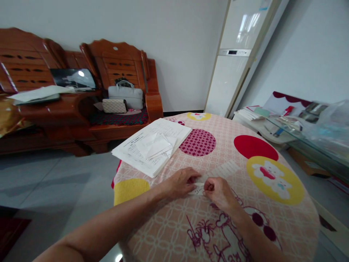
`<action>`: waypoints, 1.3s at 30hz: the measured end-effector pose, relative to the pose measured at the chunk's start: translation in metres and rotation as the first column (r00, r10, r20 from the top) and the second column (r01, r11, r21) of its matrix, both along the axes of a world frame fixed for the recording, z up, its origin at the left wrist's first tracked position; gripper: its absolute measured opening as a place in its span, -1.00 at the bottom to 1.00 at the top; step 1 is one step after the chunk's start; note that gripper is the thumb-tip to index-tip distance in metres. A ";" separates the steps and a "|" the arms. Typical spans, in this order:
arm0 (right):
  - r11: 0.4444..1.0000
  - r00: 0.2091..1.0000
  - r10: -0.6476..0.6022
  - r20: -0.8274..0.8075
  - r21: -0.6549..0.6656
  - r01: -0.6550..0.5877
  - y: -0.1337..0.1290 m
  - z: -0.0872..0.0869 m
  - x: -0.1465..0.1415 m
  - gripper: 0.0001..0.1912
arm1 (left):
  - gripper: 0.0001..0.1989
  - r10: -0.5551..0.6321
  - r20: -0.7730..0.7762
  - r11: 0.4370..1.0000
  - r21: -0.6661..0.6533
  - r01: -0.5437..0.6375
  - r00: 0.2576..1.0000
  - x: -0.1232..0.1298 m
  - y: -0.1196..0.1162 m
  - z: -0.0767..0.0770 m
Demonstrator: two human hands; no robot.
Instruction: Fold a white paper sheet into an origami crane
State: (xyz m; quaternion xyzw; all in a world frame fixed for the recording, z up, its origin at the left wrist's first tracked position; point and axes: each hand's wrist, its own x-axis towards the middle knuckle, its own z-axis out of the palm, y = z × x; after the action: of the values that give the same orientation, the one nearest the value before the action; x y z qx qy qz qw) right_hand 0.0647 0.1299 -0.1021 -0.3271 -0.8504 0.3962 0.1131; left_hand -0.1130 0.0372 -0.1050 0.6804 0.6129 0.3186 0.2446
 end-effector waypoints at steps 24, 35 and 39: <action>0.978 0.972 -0.186 -0.146 -0.122 0.169 0.039 0.014 -0.009 -0.66 | -0.71 0.170 0.443 0.985 -0.070 -0.155 0.880 -0.007 0.066 0.012; 0.896 0.830 -0.329 -0.451 -0.425 0.125 0.043 -0.013 -0.034 -0.71 | -0.60 0.316 0.800 0.944 -0.213 -0.251 0.511 -0.005 0.070 -0.006; 0.926 0.834 -0.293 -0.468 -0.357 0.125 0.045 -0.013 -0.033 -0.69 | -0.61 0.251 0.806 0.968 -0.205 -0.145 0.536 -0.009 0.069 -0.002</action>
State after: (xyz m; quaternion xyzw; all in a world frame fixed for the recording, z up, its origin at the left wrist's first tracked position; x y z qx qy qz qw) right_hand 0.0319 0.1753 -0.1146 -0.3153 -0.6746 0.5828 0.3253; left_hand -0.1218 0.1064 -0.1074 0.3625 0.5164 0.5902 0.5035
